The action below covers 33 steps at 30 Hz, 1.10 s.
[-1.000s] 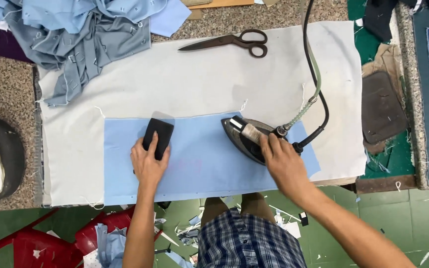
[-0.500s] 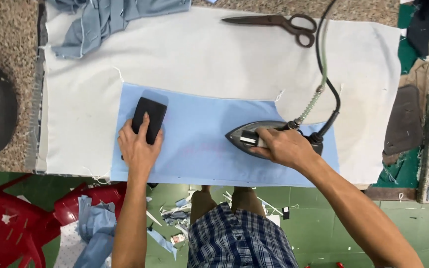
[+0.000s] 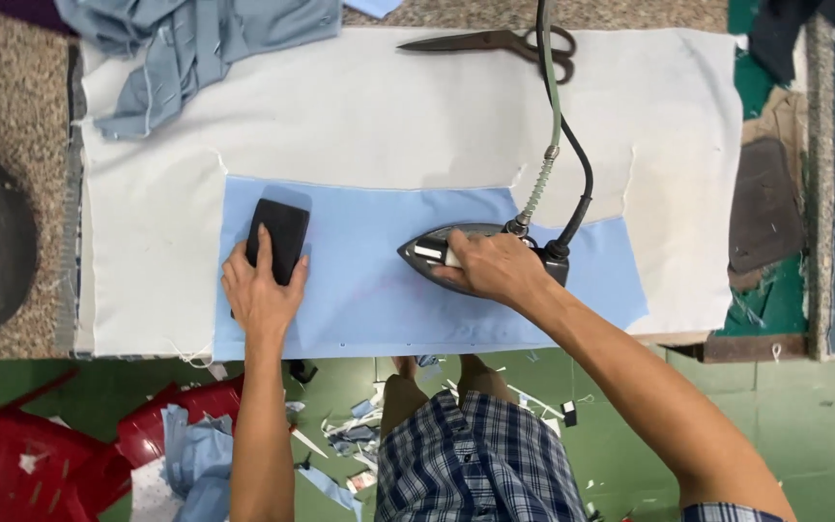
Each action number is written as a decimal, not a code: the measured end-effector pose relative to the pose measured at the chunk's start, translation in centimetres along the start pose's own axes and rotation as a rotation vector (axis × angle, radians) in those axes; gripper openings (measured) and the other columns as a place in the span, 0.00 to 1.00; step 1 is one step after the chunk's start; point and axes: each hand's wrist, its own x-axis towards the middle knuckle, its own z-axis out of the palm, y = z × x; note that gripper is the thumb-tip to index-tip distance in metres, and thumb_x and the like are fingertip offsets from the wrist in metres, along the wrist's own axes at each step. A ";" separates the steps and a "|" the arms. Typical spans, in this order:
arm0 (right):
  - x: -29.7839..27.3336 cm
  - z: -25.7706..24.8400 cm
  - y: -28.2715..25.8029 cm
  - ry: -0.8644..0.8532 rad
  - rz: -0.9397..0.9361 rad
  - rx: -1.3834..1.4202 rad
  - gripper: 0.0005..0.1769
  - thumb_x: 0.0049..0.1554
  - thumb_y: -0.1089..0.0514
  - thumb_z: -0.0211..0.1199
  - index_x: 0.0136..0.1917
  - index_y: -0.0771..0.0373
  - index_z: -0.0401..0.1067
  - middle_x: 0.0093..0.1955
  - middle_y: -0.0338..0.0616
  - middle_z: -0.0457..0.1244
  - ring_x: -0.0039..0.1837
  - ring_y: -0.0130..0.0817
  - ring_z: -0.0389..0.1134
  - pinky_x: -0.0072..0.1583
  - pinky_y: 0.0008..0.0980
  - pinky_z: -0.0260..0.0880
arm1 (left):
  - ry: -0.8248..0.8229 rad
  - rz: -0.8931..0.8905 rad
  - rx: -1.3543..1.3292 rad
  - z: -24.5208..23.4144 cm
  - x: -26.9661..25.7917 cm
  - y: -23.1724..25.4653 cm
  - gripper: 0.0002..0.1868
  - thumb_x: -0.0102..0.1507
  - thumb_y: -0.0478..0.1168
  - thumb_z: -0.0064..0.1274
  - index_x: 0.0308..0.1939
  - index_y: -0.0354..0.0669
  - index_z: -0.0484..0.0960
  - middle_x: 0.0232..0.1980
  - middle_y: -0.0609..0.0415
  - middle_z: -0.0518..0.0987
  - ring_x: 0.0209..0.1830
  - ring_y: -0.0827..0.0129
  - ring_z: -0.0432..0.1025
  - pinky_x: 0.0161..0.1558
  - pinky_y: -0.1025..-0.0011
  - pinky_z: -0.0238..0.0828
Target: The person irons a light blue fabric piece on a worktable using a steam iron and a black pressing block. They smooth the fabric, iron it, trim the edges with scissors, and repeat the ironing process on different sections.
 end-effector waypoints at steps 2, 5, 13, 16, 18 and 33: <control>-0.6 0.2 0.1 0.010 0.083 0.055 0.28 0.64 0.31 0.50 0.51 0.59 0.65 0.36 0.52 0.68 0.39 0.50 0.75 0.43 0.45 0.76 | 0.005 0.056 0.016 0.7 -0.3 -1.0 0.38 0.61 0.61 0.63 0.70 0.47 0.77 0.57 0.43 0.72 0.53 0.53 0.67 0.47 0.60 0.63; -2.0 -0.7 0.7 0.034 0.165 0.100 0.26 0.64 0.34 0.51 0.50 0.60 0.65 0.35 0.54 0.69 0.40 0.51 0.75 0.43 0.45 0.76 | 0.009 0.097 0.024 1.2 -0.3 -1.3 0.39 0.61 0.60 0.63 0.71 0.46 0.77 0.57 0.42 0.72 0.52 0.51 0.67 0.47 0.58 0.64; -2.6 -0.6 1.6 0.021 0.168 0.095 0.25 0.64 0.35 0.50 0.50 0.60 0.65 0.36 0.57 0.70 0.41 0.51 0.76 0.44 0.46 0.76 | 0.004 0.060 0.026 1.0 -0.4 -0.8 0.38 0.62 0.58 0.65 0.72 0.47 0.76 0.57 0.43 0.72 0.53 0.53 0.66 0.48 0.61 0.63; -2.9 -1.1 1.7 0.017 0.136 0.113 0.26 0.63 0.34 0.51 0.50 0.60 0.65 0.37 0.57 0.70 0.42 0.52 0.76 0.45 0.47 0.76 | 0.006 0.027 0.045 1.6 -1.1 -0.8 0.38 0.63 0.58 0.64 0.73 0.48 0.76 0.58 0.43 0.72 0.54 0.52 0.66 0.49 0.60 0.62; -3.1 -3.5 1.2 -0.034 0.127 0.110 0.26 0.65 0.35 0.46 0.55 0.60 0.66 0.46 0.57 0.70 0.47 0.54 0.76 0.48 0.47 0.76 | 0.004 0.024 0.023 2.1 -1.8 -1.0 0.40 0.58 0.53 0.67 0.71 0.41 0.76 0.57 0.40 0.71 0.54 0.47 0.67 0.51 0.55 0.64; -3.3 -2.6 1.9 -0.226 -0.018 -0.052 0.27 0.64 0.31 0.45 0.49 0.57 0.62 0.38 0.56 0.70 0.43 0.54 0.76 0.47 0.49 0.76 | 0.046 -0.263 0.064 0.5 -4.0 5.9 0.36 0.59 0.57 0.63 0.69 0.48 0.77 0.56 0.45 0.73 0.54 0.56 0.67 0.50 0.61 0.63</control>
